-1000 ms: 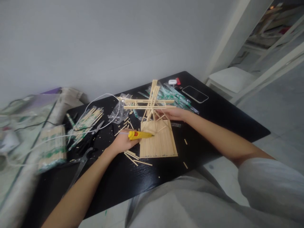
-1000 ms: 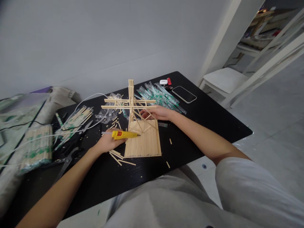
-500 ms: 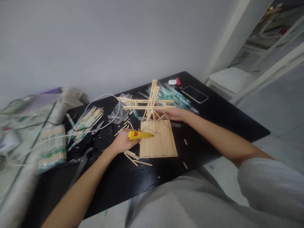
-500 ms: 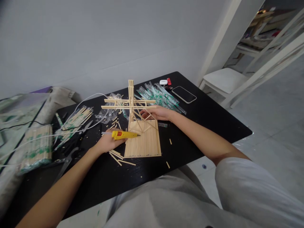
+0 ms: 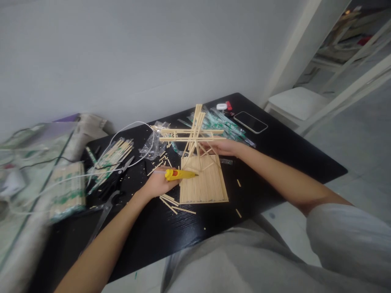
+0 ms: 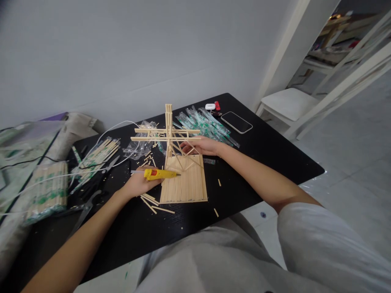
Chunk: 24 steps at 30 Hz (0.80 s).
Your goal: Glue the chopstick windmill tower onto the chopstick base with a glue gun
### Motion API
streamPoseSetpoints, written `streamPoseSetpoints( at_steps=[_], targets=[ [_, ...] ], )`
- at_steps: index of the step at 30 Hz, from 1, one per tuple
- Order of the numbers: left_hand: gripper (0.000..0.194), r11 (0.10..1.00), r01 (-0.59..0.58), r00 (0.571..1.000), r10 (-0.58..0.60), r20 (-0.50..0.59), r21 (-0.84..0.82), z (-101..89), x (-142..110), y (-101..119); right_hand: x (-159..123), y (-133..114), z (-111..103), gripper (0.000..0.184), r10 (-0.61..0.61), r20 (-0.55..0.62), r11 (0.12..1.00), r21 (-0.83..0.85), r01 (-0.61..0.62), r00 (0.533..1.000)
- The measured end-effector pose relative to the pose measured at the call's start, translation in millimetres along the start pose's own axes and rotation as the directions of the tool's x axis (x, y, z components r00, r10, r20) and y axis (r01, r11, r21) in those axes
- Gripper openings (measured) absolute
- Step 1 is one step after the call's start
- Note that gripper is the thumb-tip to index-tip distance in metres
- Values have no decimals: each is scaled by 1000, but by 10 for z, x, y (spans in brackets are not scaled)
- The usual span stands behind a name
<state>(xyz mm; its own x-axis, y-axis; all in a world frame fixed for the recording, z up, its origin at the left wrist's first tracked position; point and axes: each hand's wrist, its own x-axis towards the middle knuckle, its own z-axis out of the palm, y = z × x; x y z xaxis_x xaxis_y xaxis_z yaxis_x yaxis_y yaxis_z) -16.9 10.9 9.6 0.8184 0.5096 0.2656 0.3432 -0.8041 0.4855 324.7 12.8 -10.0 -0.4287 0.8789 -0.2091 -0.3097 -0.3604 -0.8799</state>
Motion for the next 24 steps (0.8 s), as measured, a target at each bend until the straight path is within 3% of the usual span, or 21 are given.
streamPoseSetpoints(
  at_steps=[24],
  targets=[
    [23,1000,4,1000,-4,7,1,8,-6,-11,5,8,5,17,-14,-13,1000,-11,14,1000]
  ],
)
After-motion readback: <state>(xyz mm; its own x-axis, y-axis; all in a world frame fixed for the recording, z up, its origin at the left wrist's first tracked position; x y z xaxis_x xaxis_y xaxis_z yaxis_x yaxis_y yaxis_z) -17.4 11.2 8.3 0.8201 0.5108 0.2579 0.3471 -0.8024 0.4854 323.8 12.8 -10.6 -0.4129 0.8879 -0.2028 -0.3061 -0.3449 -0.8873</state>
